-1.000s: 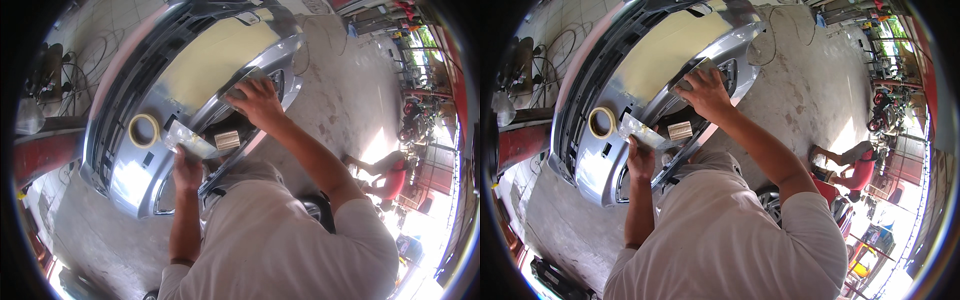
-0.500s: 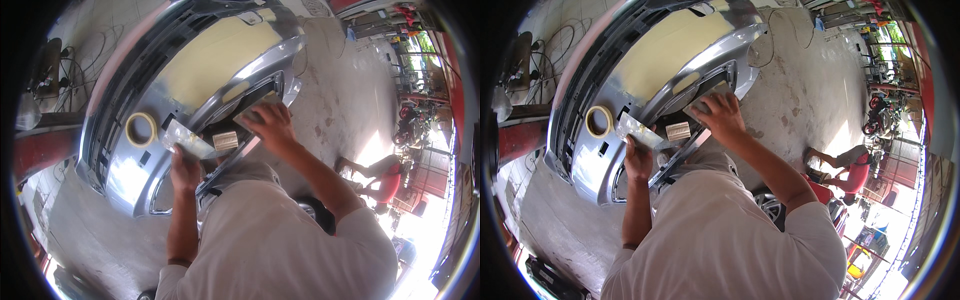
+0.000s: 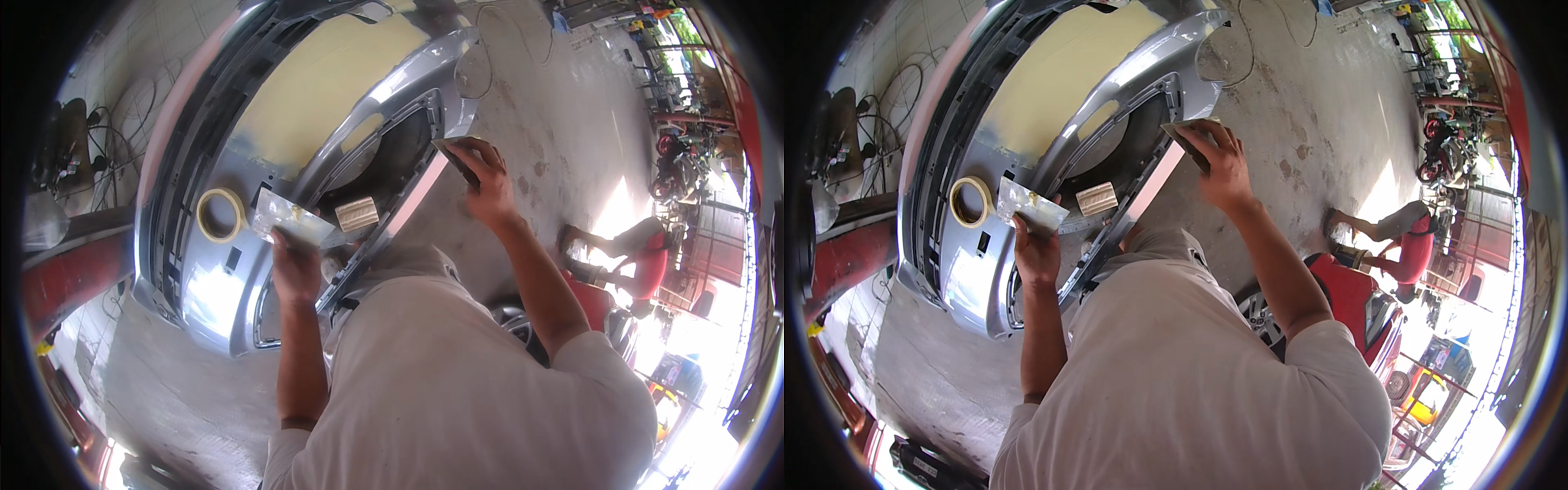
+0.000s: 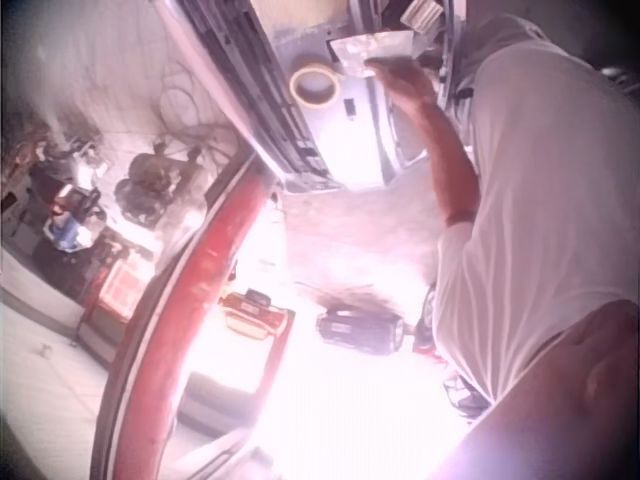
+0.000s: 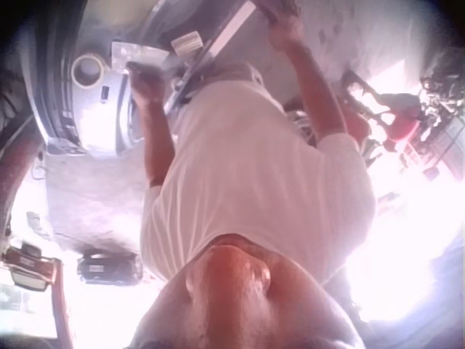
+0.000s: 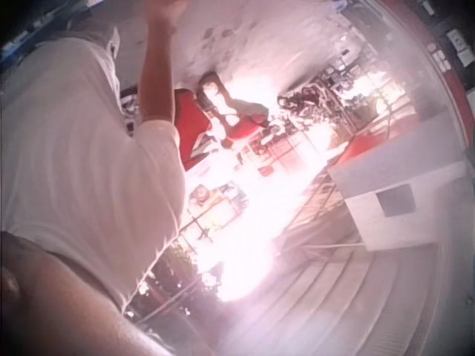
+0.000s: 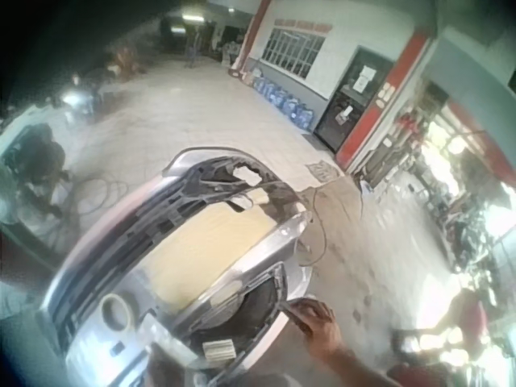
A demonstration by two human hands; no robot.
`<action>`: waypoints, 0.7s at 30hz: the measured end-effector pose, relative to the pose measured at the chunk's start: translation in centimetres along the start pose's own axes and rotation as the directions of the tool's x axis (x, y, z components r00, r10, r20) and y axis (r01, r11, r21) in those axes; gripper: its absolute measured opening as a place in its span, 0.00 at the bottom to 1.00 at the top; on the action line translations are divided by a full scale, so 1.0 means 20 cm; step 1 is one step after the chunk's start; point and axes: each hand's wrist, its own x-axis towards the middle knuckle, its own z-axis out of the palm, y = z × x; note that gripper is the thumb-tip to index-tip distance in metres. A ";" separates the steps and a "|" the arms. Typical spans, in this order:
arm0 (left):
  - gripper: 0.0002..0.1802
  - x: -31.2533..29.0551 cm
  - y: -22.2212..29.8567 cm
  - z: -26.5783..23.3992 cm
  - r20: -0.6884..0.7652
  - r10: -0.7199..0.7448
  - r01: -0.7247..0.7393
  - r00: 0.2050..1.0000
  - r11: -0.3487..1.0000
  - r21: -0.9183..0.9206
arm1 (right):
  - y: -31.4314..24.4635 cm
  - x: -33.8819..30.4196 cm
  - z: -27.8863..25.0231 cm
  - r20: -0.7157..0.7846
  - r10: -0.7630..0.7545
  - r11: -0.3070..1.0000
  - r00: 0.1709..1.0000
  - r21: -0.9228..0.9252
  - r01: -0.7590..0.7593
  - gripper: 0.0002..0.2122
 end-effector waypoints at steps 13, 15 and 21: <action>0.26 0.02 -0.01 -0.02 0.033 -0.007 0.003 0.999 0.994 0.110 | -0.20 0.33 0.27 -0.023 -0.398 0.904 0.917 -0.179 0.388 0.16; 0.26 0.02 -0.02 -0.02 0.062 0.016 -0.022 0.998 0.995 0.097 | -0.23 0.38 0.29 0.033 -0.396 0.893 0.918 -0.220 0.393 0.15; 0.25 0.00 -0.04 0.00 0.072 0.043 -0.049 0.996 0.995 0.086 | -0.23 0.44 0.32 0.067 -0.399 0.881 0.915 -0.251 0.402 0.15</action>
